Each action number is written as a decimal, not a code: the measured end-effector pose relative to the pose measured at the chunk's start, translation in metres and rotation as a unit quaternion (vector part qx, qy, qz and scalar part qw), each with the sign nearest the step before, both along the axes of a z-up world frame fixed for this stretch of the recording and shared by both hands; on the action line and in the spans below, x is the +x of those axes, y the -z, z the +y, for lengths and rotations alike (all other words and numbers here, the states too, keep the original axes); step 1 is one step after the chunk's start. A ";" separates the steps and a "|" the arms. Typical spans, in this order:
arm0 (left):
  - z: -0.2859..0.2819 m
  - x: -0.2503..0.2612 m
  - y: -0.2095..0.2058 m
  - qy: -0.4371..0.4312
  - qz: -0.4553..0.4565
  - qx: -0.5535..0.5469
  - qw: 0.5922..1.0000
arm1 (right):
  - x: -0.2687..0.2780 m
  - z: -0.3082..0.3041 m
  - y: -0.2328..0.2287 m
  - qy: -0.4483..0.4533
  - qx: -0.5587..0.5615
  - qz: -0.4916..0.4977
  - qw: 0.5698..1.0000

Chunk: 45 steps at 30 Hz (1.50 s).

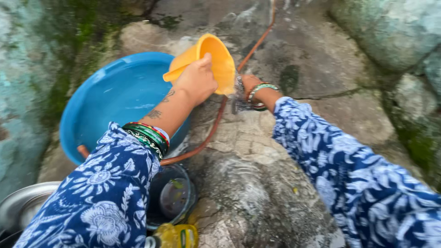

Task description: The person washes metal pots and bowls by scrubbing them with steel wool and rinsing them in a plastic tub of water. They then move the items into a larger basin and put away a bottle of dish soap.

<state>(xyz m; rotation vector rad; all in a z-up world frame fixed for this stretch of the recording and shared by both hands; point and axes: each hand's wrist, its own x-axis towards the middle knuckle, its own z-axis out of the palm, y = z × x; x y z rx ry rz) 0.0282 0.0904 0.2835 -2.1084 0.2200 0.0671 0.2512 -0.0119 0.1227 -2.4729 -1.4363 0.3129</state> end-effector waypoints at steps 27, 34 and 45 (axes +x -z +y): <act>0.106 -0.055 0.024 -0.313 -0.237 -0.153 0.907 | -0.064 0.012 -0.074 0.107 -0.007 -0.025 0.994; 0.131 -0.145 0.070 -0.357 -0.284 -0.156 0.876 | -0.055 0.004 -0.079 0.090 0.036 -0.060 0.993; -0.053 -0.182 0.143 -0.617 0.152 -0.576 0.514 | -0.100 0.014 -0.097 0.037 -0.058 -0.021 0.997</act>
